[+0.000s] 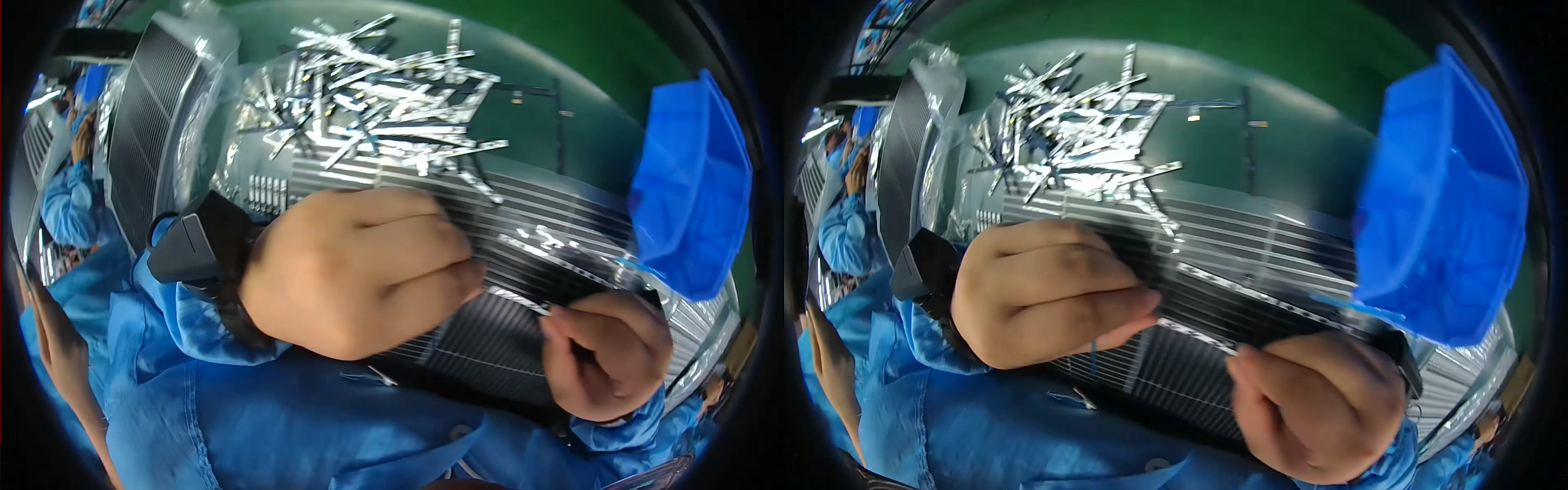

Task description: Assembling electronic components by manually placing small circuit strips onto a larger base plate.

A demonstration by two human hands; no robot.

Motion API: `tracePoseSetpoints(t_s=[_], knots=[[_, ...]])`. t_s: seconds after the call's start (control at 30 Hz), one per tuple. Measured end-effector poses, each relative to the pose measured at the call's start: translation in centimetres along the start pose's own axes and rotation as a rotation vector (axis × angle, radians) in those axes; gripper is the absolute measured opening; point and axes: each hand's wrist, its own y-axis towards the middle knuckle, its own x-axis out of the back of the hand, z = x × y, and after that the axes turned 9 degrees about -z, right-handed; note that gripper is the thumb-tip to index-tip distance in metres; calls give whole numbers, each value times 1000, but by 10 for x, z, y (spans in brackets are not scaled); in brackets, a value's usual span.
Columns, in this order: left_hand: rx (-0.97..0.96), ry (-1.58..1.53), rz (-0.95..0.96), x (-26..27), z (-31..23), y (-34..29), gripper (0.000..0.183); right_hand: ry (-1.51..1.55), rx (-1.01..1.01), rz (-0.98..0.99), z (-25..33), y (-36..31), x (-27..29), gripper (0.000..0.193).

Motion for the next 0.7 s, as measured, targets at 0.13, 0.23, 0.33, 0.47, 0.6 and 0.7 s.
tracePoseSetpoints(t_s=[0.13,0.23,0.33,0.47,0.6,0.7], knots=[[-13,50,42,-3,3,3,17,-37,-49,59,-6,6,8,19],[68,56,36,-6,-3,9,20,-68,-46,63,-7,9,11,20],[238,60,41,-8,-14,6,23,-130,-33,83,-5,8,10,21],[241,86,65,-24,-24,15,25,-155,18,85,-14,-4,12,19],[87,201,-46,-45,-30,20,27,-161,-8,113,-18,-10,21,18],[59,145,-70,-20,-9,10,26,-196,-1,72,-4,8,0,17]])
